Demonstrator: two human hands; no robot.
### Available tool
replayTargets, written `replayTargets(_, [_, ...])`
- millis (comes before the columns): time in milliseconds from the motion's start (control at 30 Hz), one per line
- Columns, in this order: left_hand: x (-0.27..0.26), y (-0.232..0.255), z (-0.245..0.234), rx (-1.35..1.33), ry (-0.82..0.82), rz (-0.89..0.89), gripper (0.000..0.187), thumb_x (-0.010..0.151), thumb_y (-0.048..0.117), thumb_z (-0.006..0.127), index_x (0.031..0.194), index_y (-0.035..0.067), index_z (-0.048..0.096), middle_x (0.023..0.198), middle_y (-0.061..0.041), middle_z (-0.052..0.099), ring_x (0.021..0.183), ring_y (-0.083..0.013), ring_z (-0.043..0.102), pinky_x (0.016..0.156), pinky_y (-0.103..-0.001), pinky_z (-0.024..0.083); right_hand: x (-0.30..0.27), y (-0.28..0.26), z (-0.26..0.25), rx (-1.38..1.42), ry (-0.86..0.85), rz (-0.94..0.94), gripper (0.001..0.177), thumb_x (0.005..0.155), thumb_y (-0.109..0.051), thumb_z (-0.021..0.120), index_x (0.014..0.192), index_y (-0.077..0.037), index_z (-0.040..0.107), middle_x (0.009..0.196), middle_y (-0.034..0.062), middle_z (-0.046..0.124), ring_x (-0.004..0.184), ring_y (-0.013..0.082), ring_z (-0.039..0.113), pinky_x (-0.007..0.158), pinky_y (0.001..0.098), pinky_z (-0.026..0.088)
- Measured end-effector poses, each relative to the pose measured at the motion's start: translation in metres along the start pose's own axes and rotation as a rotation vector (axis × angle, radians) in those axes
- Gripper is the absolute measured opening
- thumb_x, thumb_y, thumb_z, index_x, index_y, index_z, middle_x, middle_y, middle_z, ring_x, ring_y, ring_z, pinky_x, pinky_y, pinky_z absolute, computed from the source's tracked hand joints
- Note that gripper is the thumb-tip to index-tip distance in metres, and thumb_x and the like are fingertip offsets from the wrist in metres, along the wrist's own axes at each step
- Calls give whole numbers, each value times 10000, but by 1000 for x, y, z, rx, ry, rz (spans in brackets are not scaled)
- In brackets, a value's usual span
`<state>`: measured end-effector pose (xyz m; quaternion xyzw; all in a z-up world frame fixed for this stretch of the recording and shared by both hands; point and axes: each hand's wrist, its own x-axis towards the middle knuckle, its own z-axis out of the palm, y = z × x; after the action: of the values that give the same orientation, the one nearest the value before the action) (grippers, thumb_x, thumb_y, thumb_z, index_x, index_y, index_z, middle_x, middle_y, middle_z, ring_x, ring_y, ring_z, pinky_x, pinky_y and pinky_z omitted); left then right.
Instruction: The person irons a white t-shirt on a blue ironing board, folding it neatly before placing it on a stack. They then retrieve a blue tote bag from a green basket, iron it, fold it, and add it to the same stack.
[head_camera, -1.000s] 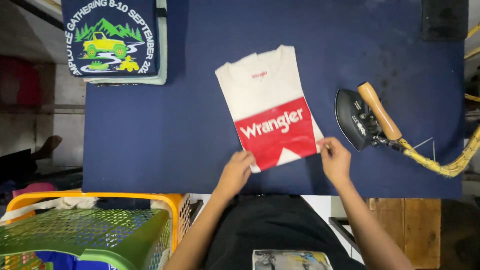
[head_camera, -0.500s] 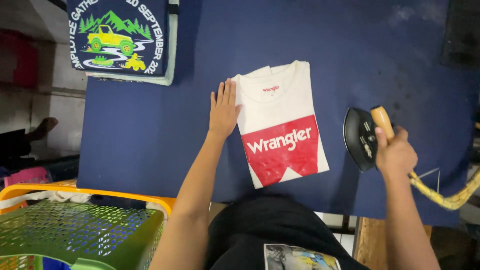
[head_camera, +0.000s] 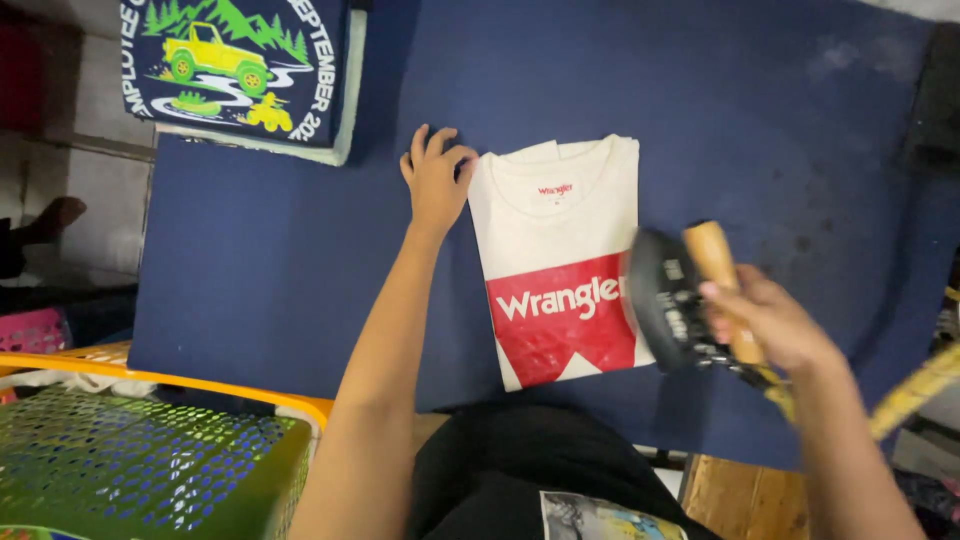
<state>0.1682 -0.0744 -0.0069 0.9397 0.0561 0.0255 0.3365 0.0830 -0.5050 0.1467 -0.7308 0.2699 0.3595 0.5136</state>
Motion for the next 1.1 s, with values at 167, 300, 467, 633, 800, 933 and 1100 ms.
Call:
replayTargets(167, [36, -26, 19, 125, -86, -76, 95, 858, 278, 794, 828, 324, 717, 1249, 113, 463, 1408, -281, 238, 1077, -599, 248, -18, -56, 134, -336, 20, -166, 812, 909, -404, 734, 1484, 68, 408, 813, 279, 650, 734, 380, 715, 625, 461, 617])
replayTargets(300, [11, -31, -11, -217, 49, -120, 77, 910, 317, 777, 960, 314, 718, 1174, 115, 564, 1204, -218, 509, 1011, -448, 440, 0, -61, 207, -877, 69, -304, 785, 943, -642, 605, 1468, -76, 466, 1170, 265, 679, 1165, 447, 664, 1014, 559, 510])
replayTargets(467, [-100, -24, -99, -582, 315, -143, 134, 1032, 137, 636, 1145, 119, 706, 1072, -103, 687, 1066, -320, 694, 959, -426, 535, 30, -85, 243, -897, 132, -366, 741, 989, -693, 496, 1376, -63, 520, 1003, 284, 712, 1061, 474, 701, 924, 580, 541])
replayTargets(633, [-223, -38, -101, -524, 380, -485, 146, 1030, 76, 603, 1129, 90, 709, 1017, -131, 730, 976, -313, 707, 892, -416, 549, 86, -120, 270, -949, 252, -577, 734, 1044, -690, 459, 1263, 3, 565, 972, 303, 710, 999, 496, 714, 850, 636, 541])
replayTargets(800, [-293, -20, -70, -543, 292, -585, 114, 1017, 127, 622, 1034, 135, 734, 873, -87, 751, 779, -237, 721, 776, -373, 576, 107, -160, 274, -968, 220, -720, 664, 1064, -658, 469, 1162, -17, 613, 955, 284, 714, 999, 502, 707, 848, 607, 547])
replayTargets(933, [-319, 4, -83, -593, 228, -577, 137, 997, 83, 632, 1092, 123, 723, 922, -108, 767, 796, -250, 735, 795, -390, 583, 51, -147, 250, -967, 98, -735, 668, 1079, -619, 498, 1157, 32, 625, 990, 339, 704, 1037, 545, 676, 881, 638, 516])
replayTargets(1100, [-332, 3, -108, -560, 335, -537, 166, 1028, 55, 594, 1164, 96, 680, 975, -133, 737, 843, -264, 711, 823, -411, 564, -45, -58, 218, -972, 18, -594, 567, 1037, -523, 526, 1178, 21, 608, 996, 362, 702, 1045, 560, 667, 900, 647, 506])
